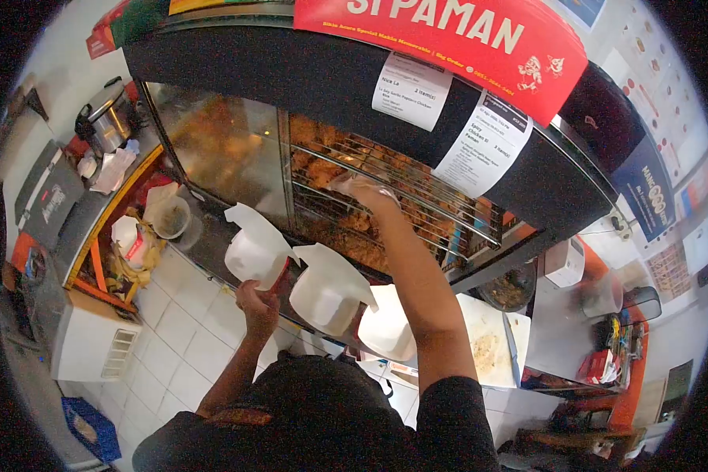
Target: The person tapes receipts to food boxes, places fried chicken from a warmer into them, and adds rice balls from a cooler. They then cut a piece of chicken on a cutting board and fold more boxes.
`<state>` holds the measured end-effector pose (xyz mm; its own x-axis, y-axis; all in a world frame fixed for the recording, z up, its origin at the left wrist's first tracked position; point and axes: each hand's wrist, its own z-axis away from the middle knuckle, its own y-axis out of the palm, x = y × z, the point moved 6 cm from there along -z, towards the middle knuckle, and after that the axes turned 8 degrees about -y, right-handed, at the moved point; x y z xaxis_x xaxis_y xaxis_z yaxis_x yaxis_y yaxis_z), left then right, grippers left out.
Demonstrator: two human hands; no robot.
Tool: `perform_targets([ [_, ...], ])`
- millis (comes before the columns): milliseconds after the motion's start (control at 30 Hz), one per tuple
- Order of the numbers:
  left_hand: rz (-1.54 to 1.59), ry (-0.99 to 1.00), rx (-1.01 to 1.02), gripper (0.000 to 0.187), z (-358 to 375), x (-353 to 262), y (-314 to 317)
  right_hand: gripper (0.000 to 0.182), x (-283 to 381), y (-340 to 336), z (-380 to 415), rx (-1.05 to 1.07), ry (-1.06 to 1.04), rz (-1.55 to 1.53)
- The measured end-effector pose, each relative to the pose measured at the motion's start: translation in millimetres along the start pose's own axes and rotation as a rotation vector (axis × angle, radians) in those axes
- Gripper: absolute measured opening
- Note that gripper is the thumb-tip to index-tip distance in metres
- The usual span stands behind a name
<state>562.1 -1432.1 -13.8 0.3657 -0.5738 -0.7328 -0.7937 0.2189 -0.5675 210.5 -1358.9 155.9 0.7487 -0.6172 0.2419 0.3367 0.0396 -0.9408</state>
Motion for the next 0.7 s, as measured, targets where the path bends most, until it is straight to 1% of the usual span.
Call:
perform_targets([
  [33, 0.004, -0.003, 0.006, 0.048, 2.0, 4.0, 1.0, 0.062, -1.6, 0.1, 2.6, 0.006, -0.024, 0.005],
  [100, -0.016, -0.082, 0.081, 0.058, 4.8, 14.7, 8.7, 0.06, -2.6, 1.5, 4.9, 0.008, -0.059, 0.03],
  [233, 0.016, -0.059, 0.102, 0.058, 9.1, 15.8, 15.0, 0.057, -0.2, 5.1, 3.6, -0.027, -0.121, 0.124],
  [300, 0.031, -0.053, 0.146, 0.058, 8.5, 15.9, 20.3, 0.057, 1.4, 7.5, 5.2, -0.06, -0.154, 0.19],
  [367, 0.035, -0.032, 0.139, 0.058, 7.7, 14.8, 22.2, 0.056, 0.3, 8.0, 11.6, -0.092, -0.194, 0.242],
  [500, 0.018, -0.003, 0.107, 0.057, 8.8, 14.1, 23.3, 0.056, -4.5, -1.1, 42.6, -0.137, -0.314, 0.274],
  [567, 0.057, -0.003, 0.153, 0.055, 11.4, 18.3, 25.9, 0.057, -5.3, -3.1, 58.2, -0.143, -0.337, 0.271],
  [633, 0.092, -0.006, 0.203, 0.053, 14.8, 16.4, 25.9, 0.059, -12.0, -8.4, 77.6, -0.23, -0.136, -0.119],
  [667, 0.119, 0.124, 0.234, 0.053, 18.4, 4.9, 23.8, 0.059, -9.1, -4.0, 86.9, -0.222, -0.132, -0.121],
  [700, 0.147, 0.253, 0.268, 0.054, 23.3, -8.2, 21.4, 0.056, -11.3, -3.9, 99.2, -0.365, -0.124, -0.525],
])
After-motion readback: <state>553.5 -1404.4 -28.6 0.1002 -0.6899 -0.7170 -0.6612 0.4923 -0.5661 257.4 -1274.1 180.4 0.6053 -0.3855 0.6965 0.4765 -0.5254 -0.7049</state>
